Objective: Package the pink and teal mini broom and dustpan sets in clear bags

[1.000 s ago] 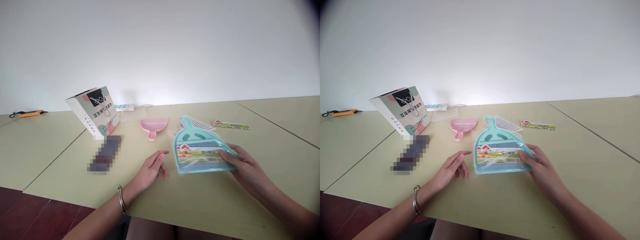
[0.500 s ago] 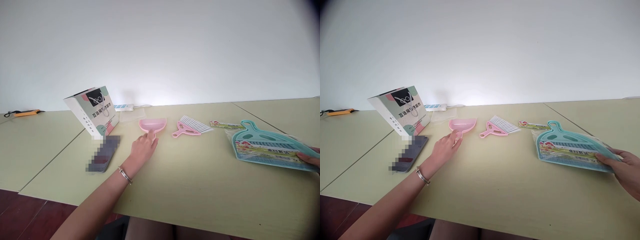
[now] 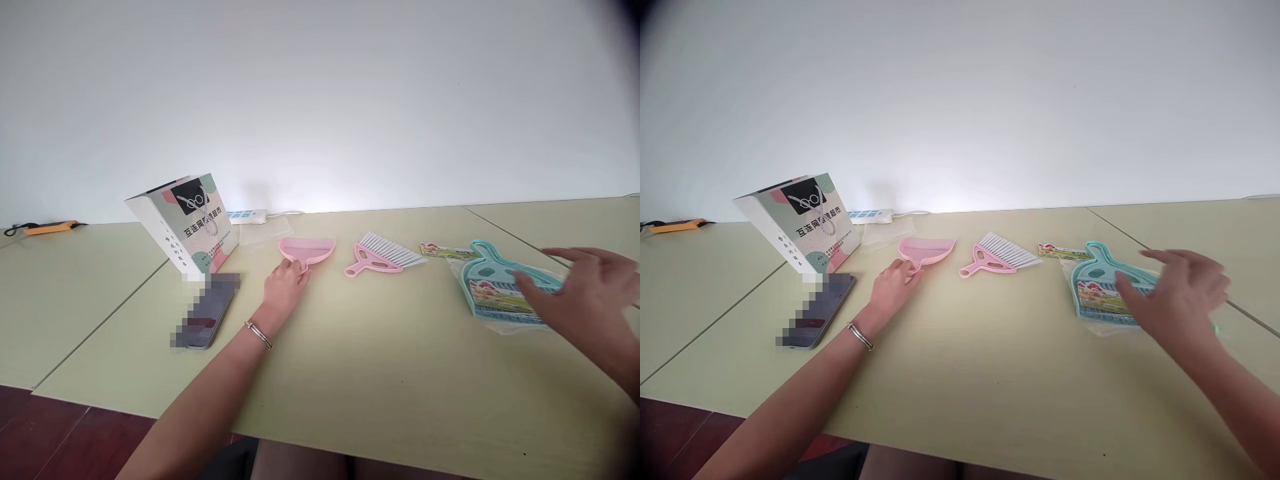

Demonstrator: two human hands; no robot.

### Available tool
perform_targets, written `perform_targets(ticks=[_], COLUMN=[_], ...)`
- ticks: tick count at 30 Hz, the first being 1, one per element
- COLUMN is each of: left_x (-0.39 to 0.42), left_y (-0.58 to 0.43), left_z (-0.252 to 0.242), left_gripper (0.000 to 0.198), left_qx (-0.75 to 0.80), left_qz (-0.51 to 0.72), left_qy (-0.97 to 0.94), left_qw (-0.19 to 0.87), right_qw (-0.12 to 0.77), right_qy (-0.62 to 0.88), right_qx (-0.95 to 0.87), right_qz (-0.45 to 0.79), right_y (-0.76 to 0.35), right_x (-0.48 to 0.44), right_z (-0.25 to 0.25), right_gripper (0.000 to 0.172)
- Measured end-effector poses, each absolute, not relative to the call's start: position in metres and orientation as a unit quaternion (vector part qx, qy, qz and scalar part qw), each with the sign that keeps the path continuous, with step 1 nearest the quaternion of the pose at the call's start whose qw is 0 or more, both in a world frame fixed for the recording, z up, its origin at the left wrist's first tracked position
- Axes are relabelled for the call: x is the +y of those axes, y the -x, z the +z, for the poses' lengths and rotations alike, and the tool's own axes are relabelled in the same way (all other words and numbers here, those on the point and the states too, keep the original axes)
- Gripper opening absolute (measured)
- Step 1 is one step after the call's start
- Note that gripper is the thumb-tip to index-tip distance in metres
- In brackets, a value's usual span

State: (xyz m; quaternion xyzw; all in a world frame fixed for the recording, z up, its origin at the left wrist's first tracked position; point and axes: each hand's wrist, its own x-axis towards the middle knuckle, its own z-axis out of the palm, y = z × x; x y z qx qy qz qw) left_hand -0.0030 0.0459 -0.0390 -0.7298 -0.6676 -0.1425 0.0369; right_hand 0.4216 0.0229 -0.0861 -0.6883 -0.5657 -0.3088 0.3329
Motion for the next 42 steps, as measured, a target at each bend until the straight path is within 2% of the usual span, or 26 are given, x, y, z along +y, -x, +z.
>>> perform_targets(ticks=[3,5,9,13,20,25,29,33,37,39,42], left_x=[0.044,0.038,0.027,0.026,0.035,0.027,0.022,0.029,0.035,0.035,0.033], left_y=[0.017,0.025,0.033,0.033,0.028,0.017,0.008,0.002,-0.002,-0.004,-0.006], left_z=[-0.032,-0.025,-0.009,-0.005,-0.012,-0.01,-0.011,-0.024,-0.035,-0.037,-0.038], left_gripper=[0.021,0.018,0.016,0.019,0.048,0.059,0.059,0.039,0.037,0.041,0.05], left_qx=[-0.621,-0.562,-0.474,-0.434,-0.393,-0.379,-0.394,-0.399,-0.43,-0.433,-0.415], left_qz=[-0.273,-0.363,-0.496,-0.55,-0.604,-0.585,-0.562,-0.547,-0.514,-0.497,-0.478], left_qy=[0.734,0.743,0.723,0.696,0.573,0.469,0.442,0.447,0.431,0.42,0.402], left_qw=[0.024,-0.005,-0.08,-0.159,-0.39,-0.542,-0.577,-0.584,-0.604,-0.624,-0.662], right_qw=[0.357,0.296,0.172,0.133,0.114,0.21,0.302,0.473,0.641,0.645,0.538], right_qy=[0.635,0.586,0.544,0.519,0.543,0.56,0.613,0.641,0.548,0.523,0.555], right_qx=[-0.632,-0.733,-0.812,-0.836,-0.822,-0.783,-0.716,-0.602,-0.519,-0.506,-0.563], right_qz=[-0.265,-0.179,-0.122,-0.118,-0.127,-0.168,-0.144,-0.04,0.138,0.234,0.294], right_y=[-0.361,-0.33,-0.293,-0.28,-0.279,-0.287,-0.298,-0.303,-0.296,-0.285,-0.257], right_x=[0.033,0.043,0.066,0.08,0.081,0.078,0.06,0.037,0.029,0.027,0.016], right_z=[-0.062,-0.059,-0.074,-0.085,-0.078,-0.066,-0.045,-0.02,-0.004,-0.005,-0.013], right_gripper=[0.038,0.032,0.039,0.038,0.031,0.033,0.033,0.03,0.02,0.021,0.03])
